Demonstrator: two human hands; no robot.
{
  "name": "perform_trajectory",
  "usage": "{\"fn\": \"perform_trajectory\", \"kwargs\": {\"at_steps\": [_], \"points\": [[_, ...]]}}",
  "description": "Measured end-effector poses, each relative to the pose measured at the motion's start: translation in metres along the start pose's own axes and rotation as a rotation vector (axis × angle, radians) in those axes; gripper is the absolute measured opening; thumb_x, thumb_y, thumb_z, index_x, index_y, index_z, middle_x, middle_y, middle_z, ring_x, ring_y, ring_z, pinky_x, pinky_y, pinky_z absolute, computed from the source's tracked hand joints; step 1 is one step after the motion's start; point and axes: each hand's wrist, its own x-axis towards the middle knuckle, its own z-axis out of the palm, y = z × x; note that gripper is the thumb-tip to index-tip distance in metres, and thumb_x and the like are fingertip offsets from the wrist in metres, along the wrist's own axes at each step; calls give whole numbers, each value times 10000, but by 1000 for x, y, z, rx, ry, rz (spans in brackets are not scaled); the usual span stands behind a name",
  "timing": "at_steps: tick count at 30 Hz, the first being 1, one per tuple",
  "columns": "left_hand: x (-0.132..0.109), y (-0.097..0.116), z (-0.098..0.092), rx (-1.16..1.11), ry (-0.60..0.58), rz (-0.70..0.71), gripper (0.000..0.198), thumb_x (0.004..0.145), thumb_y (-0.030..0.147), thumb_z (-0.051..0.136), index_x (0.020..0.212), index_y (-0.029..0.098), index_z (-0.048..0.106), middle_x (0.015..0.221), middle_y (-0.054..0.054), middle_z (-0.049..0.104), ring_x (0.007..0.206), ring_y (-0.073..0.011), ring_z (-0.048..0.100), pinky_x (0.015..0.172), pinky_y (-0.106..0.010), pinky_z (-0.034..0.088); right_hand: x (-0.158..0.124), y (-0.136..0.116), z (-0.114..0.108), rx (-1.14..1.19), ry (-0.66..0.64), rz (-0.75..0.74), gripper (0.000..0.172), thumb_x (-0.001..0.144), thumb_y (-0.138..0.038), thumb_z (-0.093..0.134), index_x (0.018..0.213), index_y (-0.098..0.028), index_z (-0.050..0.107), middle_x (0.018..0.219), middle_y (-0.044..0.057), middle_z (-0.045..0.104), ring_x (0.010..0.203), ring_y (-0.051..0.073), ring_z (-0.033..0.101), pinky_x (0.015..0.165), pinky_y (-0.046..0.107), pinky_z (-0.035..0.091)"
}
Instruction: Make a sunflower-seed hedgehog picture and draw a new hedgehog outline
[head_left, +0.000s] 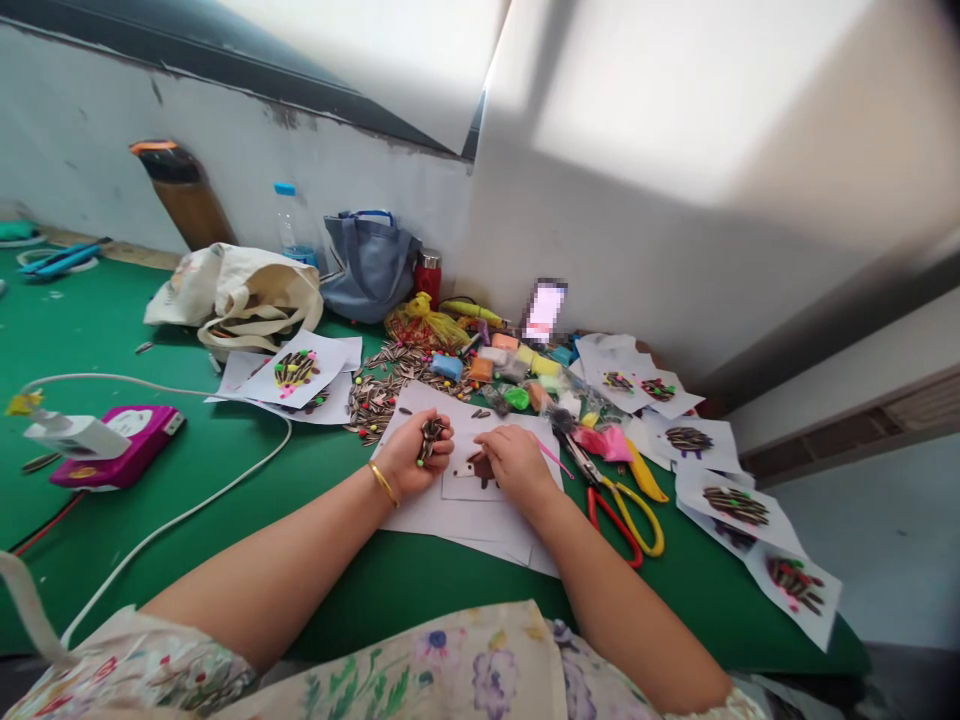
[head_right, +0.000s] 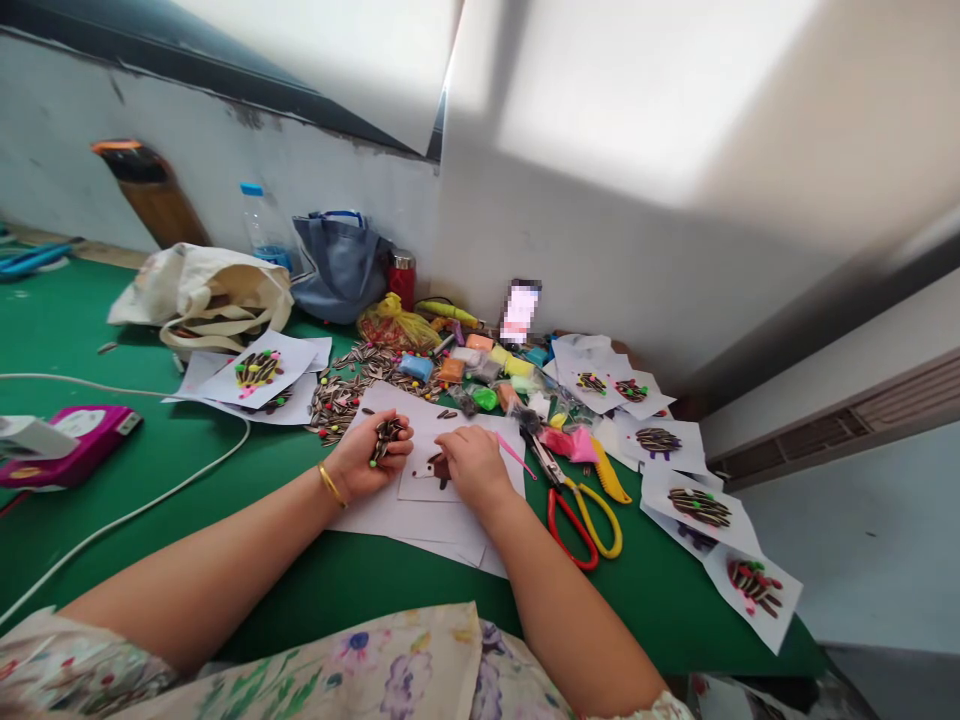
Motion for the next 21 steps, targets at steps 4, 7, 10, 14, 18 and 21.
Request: {"fn": "perform_trajectory", "kwargs": {"at_steps": [4,7,10,14,18,21], "points": [[0,0,0,1,3,3,217,925,254,435,743,149,490,625,23,420,413,-62,400,307,-126,195,0,-1,0,5,-21,-11,139,918,-234,579,1004,-223,687,938,44,675,953,210,535,847,336,324],[0,0,1,3,4,4,215,924,252,438,742,149,490,627,22,423,413,-62,399,306,-127,194,1,-1,3,4,-31,-24,103,897,-231,613,945,-236,705,898,33,670,922,198,533,843,327,324],[0,0,1,5,1,3,208,921,248,442,743,150,489,630,20,428,416,-62,401,307,-126,192,2,1,6,-7,-37,-39,119,898,-206,605,898,-246,718,868,26,666,884,185,528,824,319,323],[0,0,1,3,-1,0,208,921,251,444,744,152,489,629,20,426,416,-62,400,309,-125,192,5,4,10,-23,-40,-78,150,898,-185,592,862,-239,727,837,25,665,823,174,522,787,311,327],[0,0,0,3,2,-2,216,925,255,441,743,151,492,628,18,427,415,-62,398,308,-127,194,6,4,11,-40,-42,-97,182,907,-175,569,849,-238,729,829,28,664,805,175,518,777,316,330],[0,0,0,2,2,-4,226,930,261,434,742,151,492,626,19,426,413,-63,398,307,-127,191,4,0,7,-52,-32,-89,155,905,-199,577,894,-240,726,856,37,666,851,194,529,803,332,341]]}}
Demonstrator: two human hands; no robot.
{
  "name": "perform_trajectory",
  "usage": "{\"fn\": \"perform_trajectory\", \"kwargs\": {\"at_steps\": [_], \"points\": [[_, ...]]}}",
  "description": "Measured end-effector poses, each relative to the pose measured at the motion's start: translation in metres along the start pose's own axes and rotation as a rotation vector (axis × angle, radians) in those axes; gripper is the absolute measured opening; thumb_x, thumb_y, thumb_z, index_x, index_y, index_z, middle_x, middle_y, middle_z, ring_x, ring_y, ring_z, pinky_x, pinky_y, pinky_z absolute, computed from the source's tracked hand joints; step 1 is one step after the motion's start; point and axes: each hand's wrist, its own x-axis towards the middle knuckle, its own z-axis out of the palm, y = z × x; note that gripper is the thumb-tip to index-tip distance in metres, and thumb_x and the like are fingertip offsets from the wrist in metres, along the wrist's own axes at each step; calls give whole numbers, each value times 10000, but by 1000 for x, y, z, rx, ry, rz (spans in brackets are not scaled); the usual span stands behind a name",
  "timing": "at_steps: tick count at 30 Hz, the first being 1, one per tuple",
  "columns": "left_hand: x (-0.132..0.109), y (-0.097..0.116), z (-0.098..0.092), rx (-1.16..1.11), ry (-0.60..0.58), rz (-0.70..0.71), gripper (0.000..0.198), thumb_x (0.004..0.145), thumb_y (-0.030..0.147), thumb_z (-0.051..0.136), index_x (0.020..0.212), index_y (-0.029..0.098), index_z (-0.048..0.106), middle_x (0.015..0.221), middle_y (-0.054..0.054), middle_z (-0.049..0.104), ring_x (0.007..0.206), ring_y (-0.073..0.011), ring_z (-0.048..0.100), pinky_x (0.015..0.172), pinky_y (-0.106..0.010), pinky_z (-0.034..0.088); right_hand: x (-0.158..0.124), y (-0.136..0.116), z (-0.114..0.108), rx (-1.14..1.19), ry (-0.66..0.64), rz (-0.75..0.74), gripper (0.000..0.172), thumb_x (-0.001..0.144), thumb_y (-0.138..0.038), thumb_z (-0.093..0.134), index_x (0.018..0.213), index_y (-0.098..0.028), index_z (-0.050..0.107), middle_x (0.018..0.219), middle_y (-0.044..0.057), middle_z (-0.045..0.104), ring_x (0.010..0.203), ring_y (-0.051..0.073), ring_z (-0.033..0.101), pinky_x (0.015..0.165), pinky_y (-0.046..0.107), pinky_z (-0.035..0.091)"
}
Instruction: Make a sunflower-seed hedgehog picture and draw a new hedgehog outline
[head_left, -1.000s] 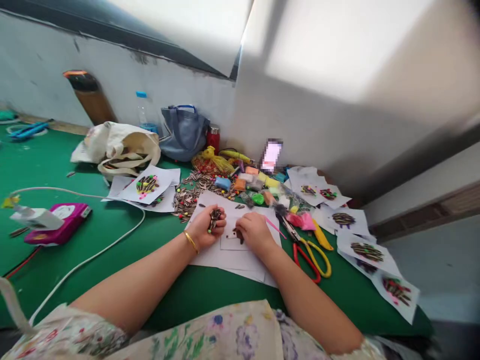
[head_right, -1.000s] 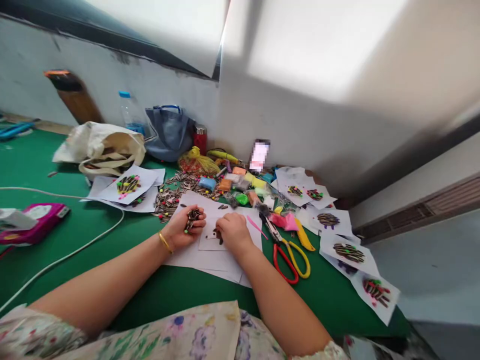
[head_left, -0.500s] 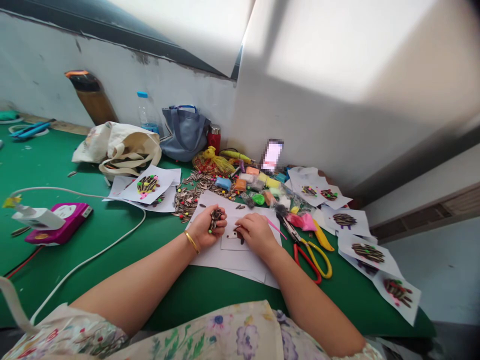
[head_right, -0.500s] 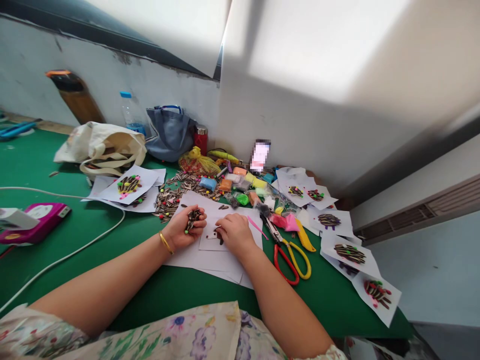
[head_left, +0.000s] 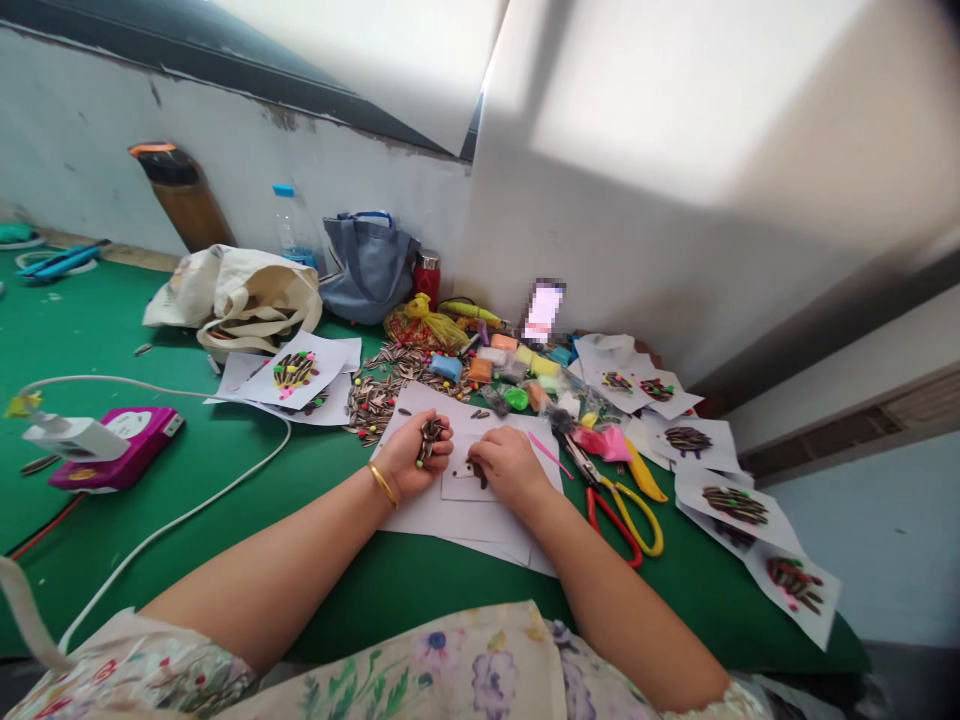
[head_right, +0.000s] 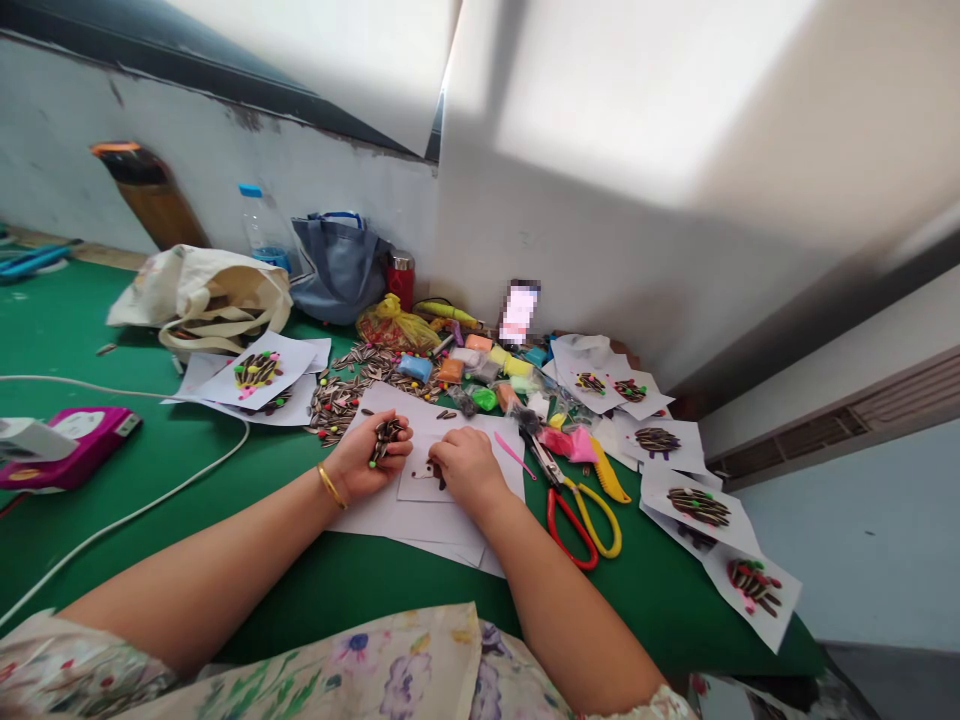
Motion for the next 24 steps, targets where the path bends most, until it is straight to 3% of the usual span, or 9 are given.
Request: {"fn": "perform_trajectory", "kwargs": {"at_steps": [4,10,15,20,24], "points": [[0,0,0,0,0,3,223,931,266,436,750,150,497,627,19,429,414,-63,403,305,-126,195,-4,2,-5,22,44,20,226,912,-235,565,1105,-235,682,952,64,676,943,221,548,852,357,368],[-1,0,1,3,0,5,231,935,267,430,747,149,496,627,19,433,408,-59,397,303,-123,197,-9,27,-6,92,119,162,376,901,-109,417,1195,-181,640,1065,82,697,1008,214,582,917,367,413],[-3,1,2,3,-3,3,238,937,267,427,744,147,496,622,20,427,406,-59,394,300,-123,201,-12,35,-11,87,39,275,461,848,-78,428,1255,-195,611,1120,56,697,1058,210,587,939,356,421],[-5,0,3,-1,-15,-15,224,931,269,439,749,150,497,629,21,427,404,-57,389,299,-124,196,-10,27,-16,19,67,302,389,856,-102,454,1178,-186,655,1059,74,703,1012,218,591,917,357,415],[-5,-6,3,17,-44,-60,182,915,264,468,779,152,512,635,23,434,397,-51,384,303,-122,184,-6,6,-19,123,204,137,240,928,-220,478,1049,-189,683,1031,73,694,991,210,580,908,343,406]]}}
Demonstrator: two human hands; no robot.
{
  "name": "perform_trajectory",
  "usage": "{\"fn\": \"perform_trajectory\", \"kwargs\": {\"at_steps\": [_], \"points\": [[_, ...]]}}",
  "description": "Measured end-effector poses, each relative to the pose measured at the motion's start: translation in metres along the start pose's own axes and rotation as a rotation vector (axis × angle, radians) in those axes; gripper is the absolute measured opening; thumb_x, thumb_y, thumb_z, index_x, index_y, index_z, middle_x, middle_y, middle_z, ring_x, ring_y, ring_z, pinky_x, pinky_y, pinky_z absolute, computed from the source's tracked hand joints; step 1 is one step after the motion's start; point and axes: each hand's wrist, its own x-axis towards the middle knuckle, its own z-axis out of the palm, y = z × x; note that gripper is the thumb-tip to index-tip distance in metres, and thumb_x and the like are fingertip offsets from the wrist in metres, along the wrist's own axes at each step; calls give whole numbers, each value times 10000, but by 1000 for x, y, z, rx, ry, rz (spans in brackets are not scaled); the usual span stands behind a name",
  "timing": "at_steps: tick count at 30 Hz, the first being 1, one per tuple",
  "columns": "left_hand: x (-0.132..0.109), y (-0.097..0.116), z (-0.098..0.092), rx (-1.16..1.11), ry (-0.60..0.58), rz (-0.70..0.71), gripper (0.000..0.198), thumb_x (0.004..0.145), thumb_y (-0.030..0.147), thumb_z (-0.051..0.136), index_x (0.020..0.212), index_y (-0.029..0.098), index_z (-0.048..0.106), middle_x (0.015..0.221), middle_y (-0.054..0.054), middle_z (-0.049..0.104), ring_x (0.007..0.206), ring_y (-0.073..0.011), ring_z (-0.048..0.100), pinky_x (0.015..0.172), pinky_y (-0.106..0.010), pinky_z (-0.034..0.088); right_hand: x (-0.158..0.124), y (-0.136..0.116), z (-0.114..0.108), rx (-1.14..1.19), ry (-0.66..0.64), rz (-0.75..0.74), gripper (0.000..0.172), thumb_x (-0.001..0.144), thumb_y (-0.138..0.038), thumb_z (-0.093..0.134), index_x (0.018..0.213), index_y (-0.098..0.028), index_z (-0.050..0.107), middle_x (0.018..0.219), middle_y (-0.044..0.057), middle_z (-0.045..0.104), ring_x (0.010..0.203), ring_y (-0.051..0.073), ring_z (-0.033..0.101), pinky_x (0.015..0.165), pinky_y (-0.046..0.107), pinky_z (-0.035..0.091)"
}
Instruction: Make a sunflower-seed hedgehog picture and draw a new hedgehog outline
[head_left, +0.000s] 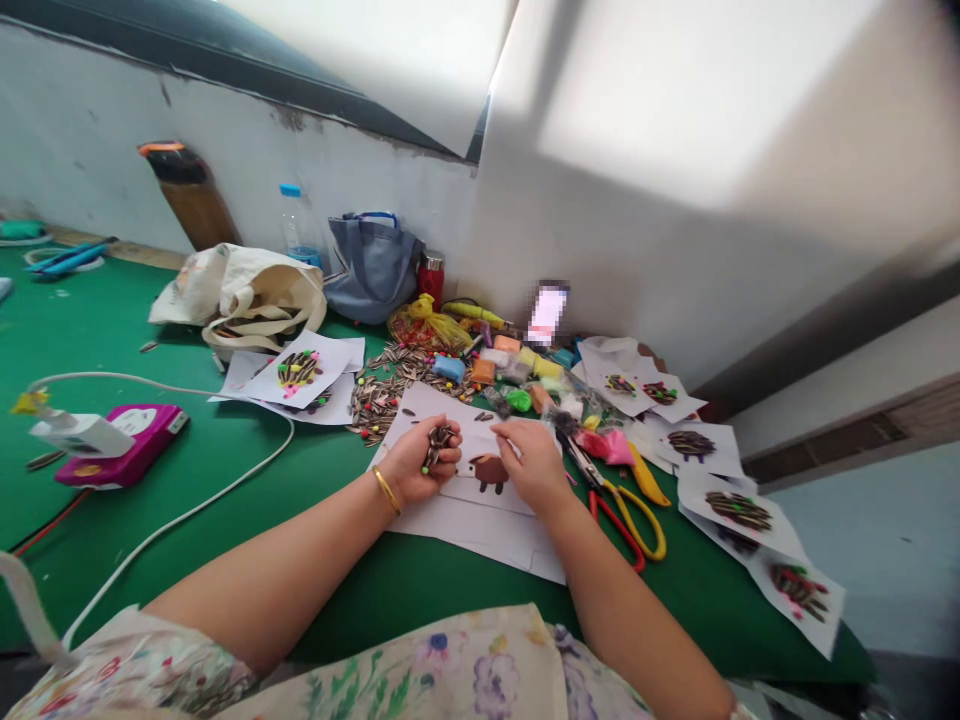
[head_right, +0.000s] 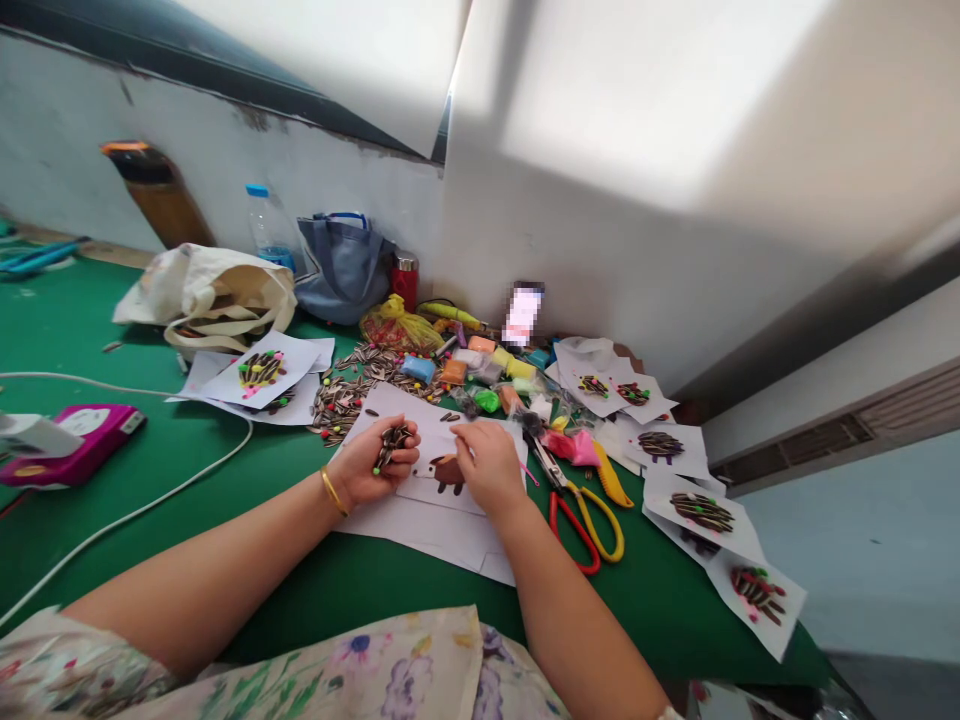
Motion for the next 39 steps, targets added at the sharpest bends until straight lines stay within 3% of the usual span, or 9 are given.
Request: {"fn": "perform_trajectory", "kwargs": {"at_steps": [7,21,27,32,39], "points": [[-4,-11,8,52,-17,-43,144,904,245,492,823,137,543,618,26,451,381,-37,381,301,-110,186,2,-39,2,121,11,-80,165,931,-278,532,965,-211,679,935,58,682,925,207,573,833,328,412],[-8,-10,13,-9,-71,-89,124,895,195,484,794,130,515,659,8,467,415,-34,386,302,-106,222,2,-35,5,109,44,-46,215,937,-239,502,1017,-241,702,923,57,666,886,204,568,829,345,422],[-8,0,10,-13,-70,20,139,882,179,509,992,112,561,657,30,438,420,-37,387,312,-112,224,5,-19,3,136,123,7,176,939,-233,495,936,-198,667,953,64,664,940,199,565,871,326,420],[-2,5,5,-29,45,108,88,880,183,491,927,129,542,632,40,422,396,-41,365,299,-121,199,12,-12,6,-42,-151,36,156,906,-226,549,885,-222,703,899,44,672,906,192,569,821,306,412],[1,3,3,-1,94,113,92,883,194,492,932,133,541,627,42,431,385,-40,367,296,-118,202,43,-43,3,-362,-432,50,153,825,-277,598,852,-224,739,888,86,693,849,226,609,706,318,409]]}}
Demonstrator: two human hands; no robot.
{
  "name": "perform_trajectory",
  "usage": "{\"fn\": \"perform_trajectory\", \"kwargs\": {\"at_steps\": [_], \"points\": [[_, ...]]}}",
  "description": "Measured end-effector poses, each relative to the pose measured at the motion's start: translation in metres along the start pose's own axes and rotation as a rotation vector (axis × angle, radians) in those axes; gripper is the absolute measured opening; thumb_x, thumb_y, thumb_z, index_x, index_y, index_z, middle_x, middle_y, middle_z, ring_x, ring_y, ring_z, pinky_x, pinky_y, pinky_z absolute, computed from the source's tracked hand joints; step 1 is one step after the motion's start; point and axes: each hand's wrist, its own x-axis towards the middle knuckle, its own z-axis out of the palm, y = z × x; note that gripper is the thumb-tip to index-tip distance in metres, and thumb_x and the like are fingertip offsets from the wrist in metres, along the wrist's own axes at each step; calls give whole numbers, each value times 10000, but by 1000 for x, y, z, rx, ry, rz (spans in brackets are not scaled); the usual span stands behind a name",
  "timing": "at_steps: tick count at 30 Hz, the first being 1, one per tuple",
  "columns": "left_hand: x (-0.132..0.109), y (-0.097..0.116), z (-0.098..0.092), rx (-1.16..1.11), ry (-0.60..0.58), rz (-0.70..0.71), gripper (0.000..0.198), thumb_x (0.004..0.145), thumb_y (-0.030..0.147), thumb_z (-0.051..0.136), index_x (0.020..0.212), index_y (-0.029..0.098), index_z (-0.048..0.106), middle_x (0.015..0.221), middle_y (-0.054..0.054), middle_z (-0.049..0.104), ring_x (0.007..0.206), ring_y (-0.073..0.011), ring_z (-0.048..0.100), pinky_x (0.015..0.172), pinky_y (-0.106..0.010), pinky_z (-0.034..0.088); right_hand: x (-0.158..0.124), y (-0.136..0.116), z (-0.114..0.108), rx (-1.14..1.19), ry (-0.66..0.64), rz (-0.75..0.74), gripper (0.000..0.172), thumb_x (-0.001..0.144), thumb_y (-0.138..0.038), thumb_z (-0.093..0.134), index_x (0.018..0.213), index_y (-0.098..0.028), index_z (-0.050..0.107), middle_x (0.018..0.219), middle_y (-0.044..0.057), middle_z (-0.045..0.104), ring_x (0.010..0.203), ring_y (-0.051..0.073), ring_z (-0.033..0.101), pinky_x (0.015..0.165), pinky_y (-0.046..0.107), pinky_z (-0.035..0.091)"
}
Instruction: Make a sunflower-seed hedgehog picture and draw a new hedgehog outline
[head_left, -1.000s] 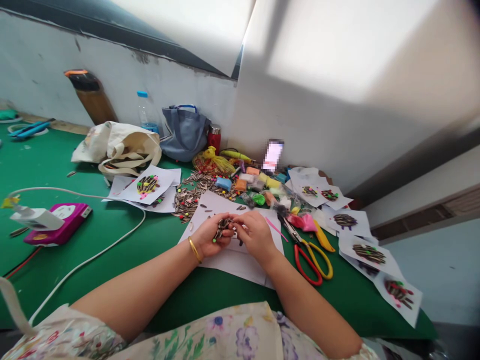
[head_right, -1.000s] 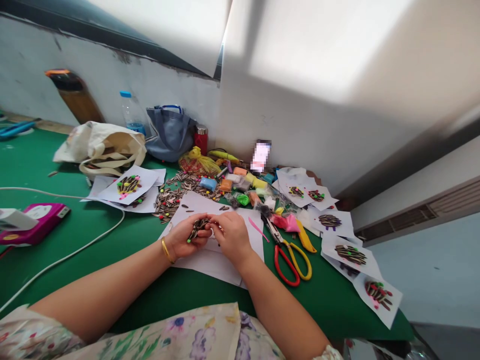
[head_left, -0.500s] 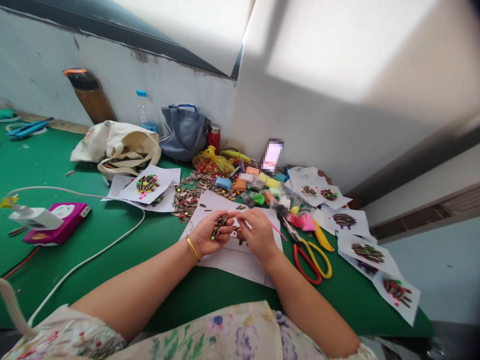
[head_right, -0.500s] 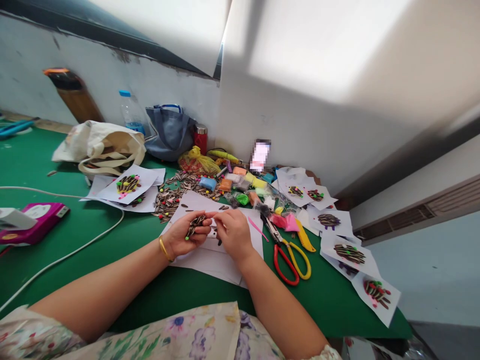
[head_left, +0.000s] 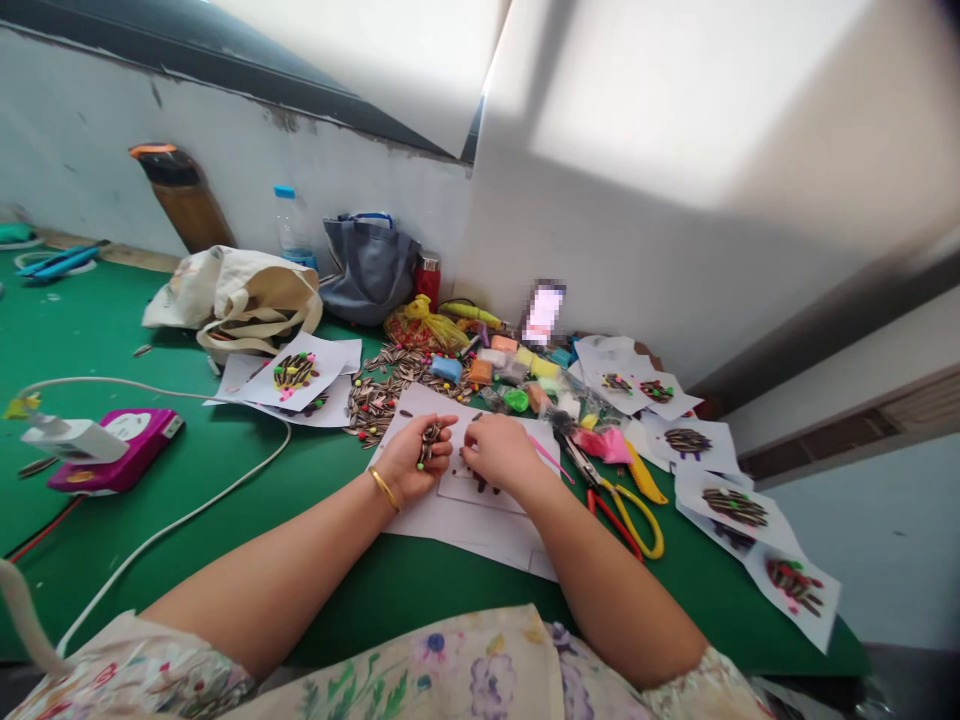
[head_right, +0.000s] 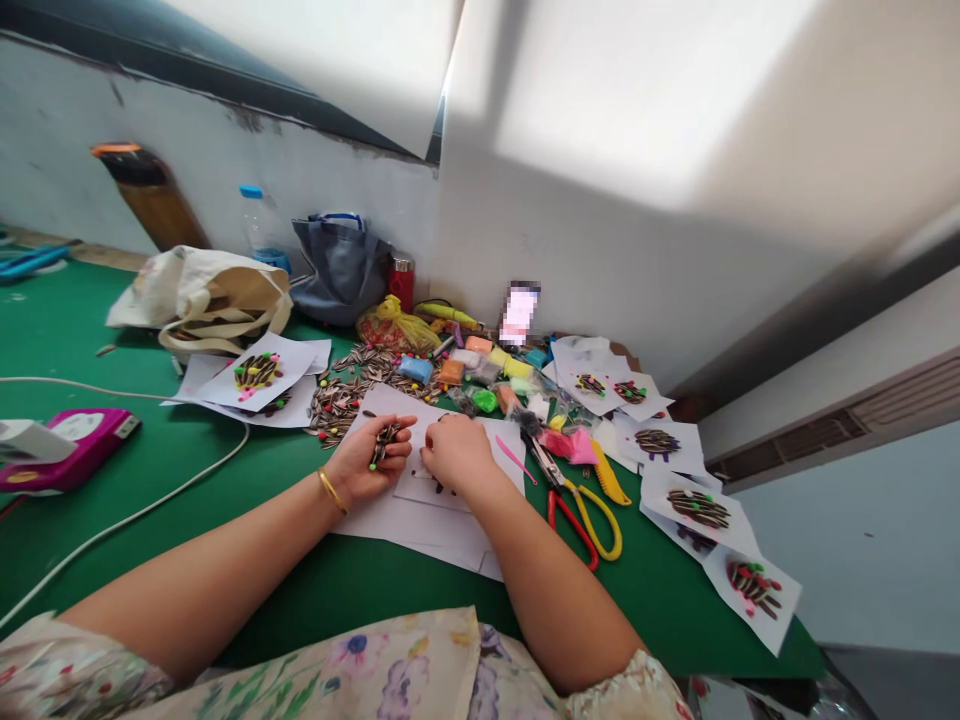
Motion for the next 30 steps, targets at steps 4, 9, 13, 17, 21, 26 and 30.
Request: {"fn": "perform_trajectory", "kwargs": {"at_steps": [4,9,13,17,21,26,30], "points": [[0,1,-1,6,1,-2,102,889,199,483,929,127,543,622,41,428,384,-43,371,294,-122,203,17,-8,-9,-107,-200,9,135,751,-265,634,804,-216,748,906,106,719,811,237,645,677,314,424],[-1,2,-1,8,2,-6,107,891,202,485,936,124,543,626,41,428,391,-44,377,292,-121,204,29,-9,-5,-121,-239,-33,125,737,-222,617,740,-199,740,811,111,731,732,225,659,635,297,428],[-1,2,0,8,0,-9,114,893,204,480,938,123,544,627,41,424,394,-43,376,292,-118,200,32,-6,-3,-118,-185,-32,175,780,-219,572,825,-181,737,862,134,727,750,236,658,647,309,427],[-1,2,-1,8,-1,-8,128,894,204,473,950,120,551,632,36,432,396,-43,375,295,-121,199,32,5,-6,-88,-50,-2,189,834,-233,534,857,-183,715,916,124,714,817,229,641,688,304,414],[0,1,-3,0,-2,-8,130,892,206,481,956,120,553,638,36,434,402,-42,378,304,-121,200,22,31,-3,68,152,82,113,811,-233,572,804,-202,681,818,63,701,770,204,619,674,282,402],[1,1,-4,-4,-6,-6,124,895,203,479,950,119,552,640,36,430,401,-41,374,309,-122,196,-9,60,15,354,396,78,294,875,-183,454,1089,-200,654,1043,72,700,941,205,625,822,307,450],[2,1,-4,5,4,6,122,895,205,487,953,120,552,639,37,430,392,-39,358,305,-126,190,-31,67,27,555,464,132,282,905,-264,442,1048,-195,676,1040,88,688,978,223,624,888,365,464]]}}
